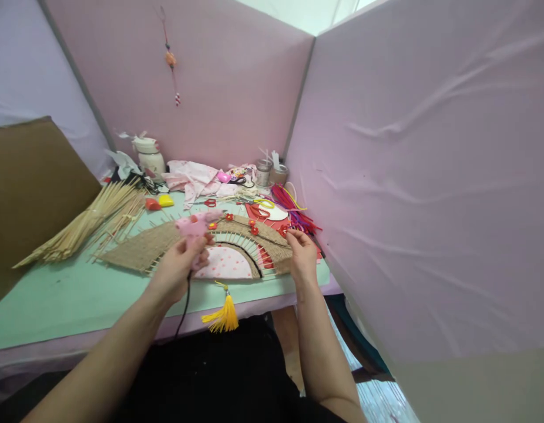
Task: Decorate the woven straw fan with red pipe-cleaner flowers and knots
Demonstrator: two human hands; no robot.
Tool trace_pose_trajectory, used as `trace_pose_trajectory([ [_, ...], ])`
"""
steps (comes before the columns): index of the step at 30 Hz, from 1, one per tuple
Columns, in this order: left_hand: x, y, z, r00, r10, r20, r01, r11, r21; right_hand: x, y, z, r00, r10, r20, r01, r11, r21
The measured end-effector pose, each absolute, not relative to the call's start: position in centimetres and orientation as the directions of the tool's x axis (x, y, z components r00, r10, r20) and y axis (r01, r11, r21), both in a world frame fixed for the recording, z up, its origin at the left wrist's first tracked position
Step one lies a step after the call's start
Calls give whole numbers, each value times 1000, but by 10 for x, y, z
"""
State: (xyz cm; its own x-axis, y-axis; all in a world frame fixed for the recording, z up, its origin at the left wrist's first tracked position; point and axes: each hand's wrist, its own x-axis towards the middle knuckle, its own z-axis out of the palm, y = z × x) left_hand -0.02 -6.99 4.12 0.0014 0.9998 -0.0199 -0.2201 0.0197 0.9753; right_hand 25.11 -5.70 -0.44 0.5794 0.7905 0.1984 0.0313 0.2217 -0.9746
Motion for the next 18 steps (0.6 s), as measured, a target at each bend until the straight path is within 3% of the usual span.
trace_pose_trajectory([
  [3,32,-64,39,291,953,-87,-385,199,901,250,-58,-4,549,825,131,-69,200,-977],
  [5,45,-60,35,349,931,-110,-463,273,843,248,-59,-2,515,853,85,-151,188,-971],
  [13,64,-47,20,308,915,-261,-500,389,774,215,-65,-2,350,937,-2,-319,117,-941],
  [18,54,-52,19,327,896,-300,-517,435,737,195,-70,0,246,968,41,-238,102,-966],
])
